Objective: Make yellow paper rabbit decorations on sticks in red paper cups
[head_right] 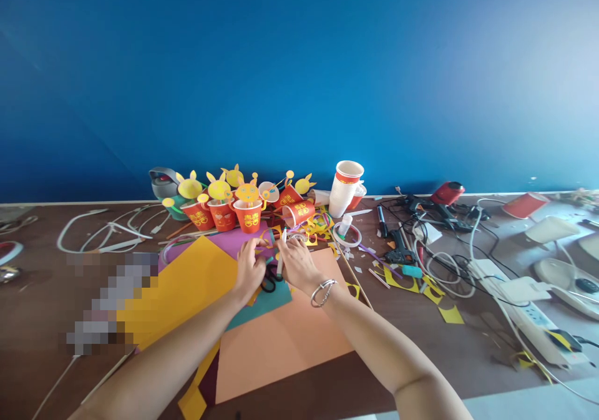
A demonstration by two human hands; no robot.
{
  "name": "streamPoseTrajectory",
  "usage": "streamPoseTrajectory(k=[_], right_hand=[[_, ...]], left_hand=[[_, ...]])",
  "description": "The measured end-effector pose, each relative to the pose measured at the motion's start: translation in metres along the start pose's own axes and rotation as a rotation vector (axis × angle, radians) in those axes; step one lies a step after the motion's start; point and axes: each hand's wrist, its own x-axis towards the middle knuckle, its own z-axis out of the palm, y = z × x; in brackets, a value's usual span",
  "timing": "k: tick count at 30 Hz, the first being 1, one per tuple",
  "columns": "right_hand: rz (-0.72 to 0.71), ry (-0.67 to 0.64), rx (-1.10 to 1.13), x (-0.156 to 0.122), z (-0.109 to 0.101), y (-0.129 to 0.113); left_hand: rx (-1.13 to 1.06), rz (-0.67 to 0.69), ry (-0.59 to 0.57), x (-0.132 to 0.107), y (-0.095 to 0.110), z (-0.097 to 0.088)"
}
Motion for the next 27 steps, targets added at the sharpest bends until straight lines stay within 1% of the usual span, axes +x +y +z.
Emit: streamPoseTrajectory(k=[7,15,17,20,23,25,27], right_hand=[[-0.003,0.086,0.042,0.001,0.0,0.003],[-0.021,0.094,0.03,-0.001,0.001,0.002],[-0.015,0.076,0.078,-0.002,0.002,0.002],[-0.009,0.058,0.166,-0.002,0.002,0.003],[0.011,0.103,0.221,-0.003,-0.001,0.006],[0.046,0.137,0.253,-0.004,-0.003,0.009],[0.09,0.14,0.285,-0.006,-0.006,0.013]], left_hand=[[-0.017,-0.016,0.005,0.0,0.0,0.001],[-0.001,-0.022,0.013,0.001,0.0,0.0],[-0.021,-0.027,0.033,0.002,-0.002,0.001],[-0.068,-0.048,0.095,0.003,-0.005,0.002],[-0.091,-0.095,0.136,0.004,-0.006,0.002],[-0.063,-0.131,0.111,0.004,-0.005,0.003],[-0.021,-0.146,0.06,0.004,-0.005,0.003]])
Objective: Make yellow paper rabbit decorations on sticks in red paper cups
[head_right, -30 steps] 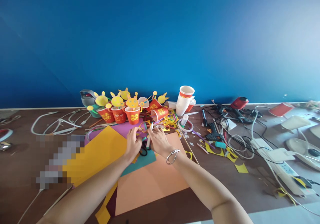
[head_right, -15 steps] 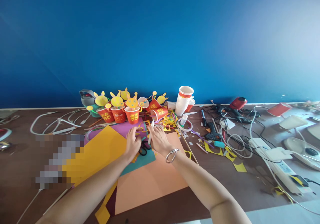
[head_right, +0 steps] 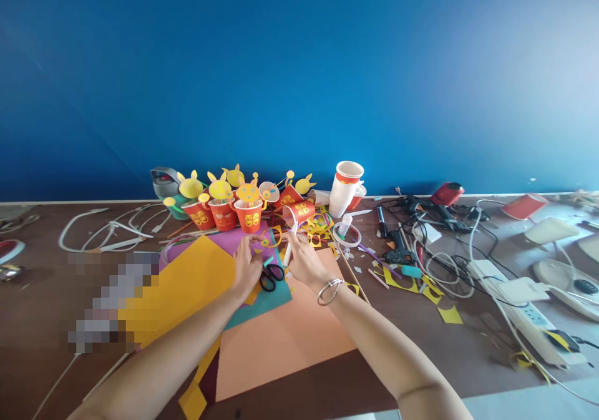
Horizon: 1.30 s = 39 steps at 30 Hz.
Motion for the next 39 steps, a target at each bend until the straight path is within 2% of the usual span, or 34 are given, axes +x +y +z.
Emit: streamPoseTrajectory(k=[4,15,20,25,32,39], right_hand=[[0.035,-0.008,0.049,-0.003,-0.004,0.004],[-0.078,-0.042,0.024,-0.008,-0.005,0.003],[-0.077,-0.093,0.023,-0.007,-0.003,0.004],[-0.155,-0.048,0.013,-0.007,-0.003,0.003],[-0.201,-0.013,-0.006,-0.008,-0.008,-0.007],[-0.295,-0.094,-0.054,-0.001,0.005,-0.008]], left_hand=[[-0.009,0.039,-0.059,-0.001,-0.002,0.001],[-0.239,0.086,-0.071,0.002,-0.013,0.007],[-0.299,0.099,-0.02,0.002,-0.012,0.007],[-0.458,0.121,0.117,0.002,-0.007,0.001],[-0.659,0.037,0.197,0.006,-0.01,0.001],[-0.705,-0.02,0.241,0.009,-0.01,0.001]])
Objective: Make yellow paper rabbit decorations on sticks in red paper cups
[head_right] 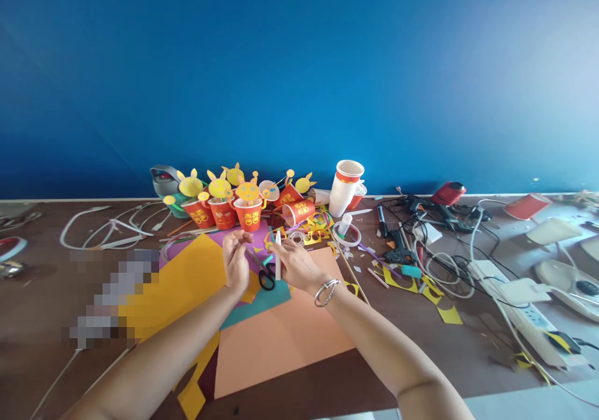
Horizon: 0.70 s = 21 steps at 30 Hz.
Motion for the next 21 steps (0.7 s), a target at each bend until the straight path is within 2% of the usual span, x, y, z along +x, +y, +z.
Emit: streamPoseTrajectory(k=[3,6,9,12,14,16,18,21], right_hand=[[-0.034,-0.032,-0.009,0.006,0.001,-0.001],[-0.007,0.003,0.019,0.005,-0.008,0.002],[0.09,0.096,0.075,-0.004,-0.021,0.01],[0.239,0.223,0.176,-0.018,-0.032,0.017],[0.34,0.275,0.294,-0.026,-0.036,0.018],[0.39,0.296,0.406,-0.032,-0.036,0.015],[0.411,0.339,0.484,-0.035,-0.034,0.012],[0.443,0.419,0.534,-0.038,-0.03,0.011]], left_hand=[[0.019,0.004,0.0,0.0,0.002,0.0],[0.01,0.01,-0.032,-0.001,0.003,0.0],[0.077,0.0,-0.147,-0.002,0.002,0.002],[0.196,-0.022,-0.312,-0.005,0.001,0.004],[0.363,0.011,-0.402,-0.007,0.003,0.004],[0.62,0.11,-0.457,-0.01,0.007,0.004],[0.857,0.223,-0.469,-0.012,0.012,0.003],[1.022,0.307,-0.489,-0.015,0.017,0.002]])
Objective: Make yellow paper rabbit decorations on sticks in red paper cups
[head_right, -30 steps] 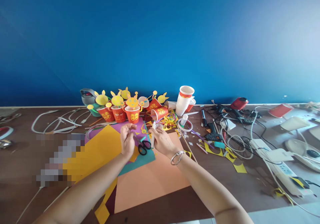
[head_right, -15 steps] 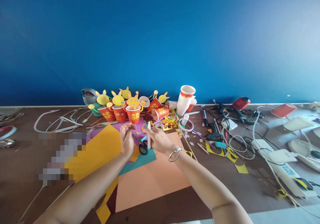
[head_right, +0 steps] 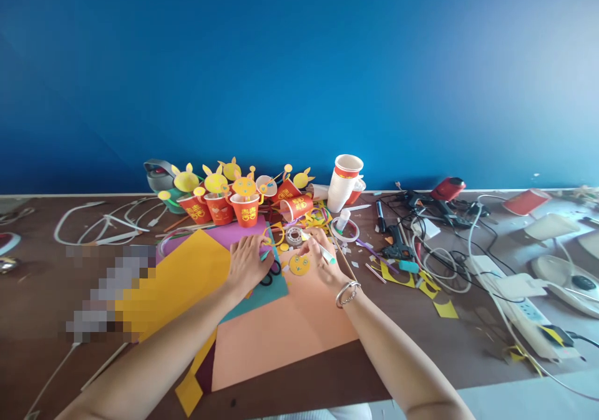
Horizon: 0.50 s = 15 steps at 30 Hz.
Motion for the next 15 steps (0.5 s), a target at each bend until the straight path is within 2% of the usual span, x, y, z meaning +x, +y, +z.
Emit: streamPoseTrajectory(k=[5,8,12,15], right_hand=[[-0.051,0.076,-0.031,-0.001,-0.002,0.006],[-0.102,-0.075,-0.115,-0.002,-0.003,0.007],[-0.306,-0.346,-0.294,-0.005,0.003,0.005],[-0.334,-0.443,-0.379,-0.007,0.009,0.002]], left_hand=[[0.042,0.008,-0.082,0.001,-0.002,0.001],[0.013,0.03,-0.066,0.001,-0.005,0.003],[0.017,0.06,-0.053,0.0,-0.006,0.003],[0.02,0.077,-0.031,-0.001,-0.006,0.003]])
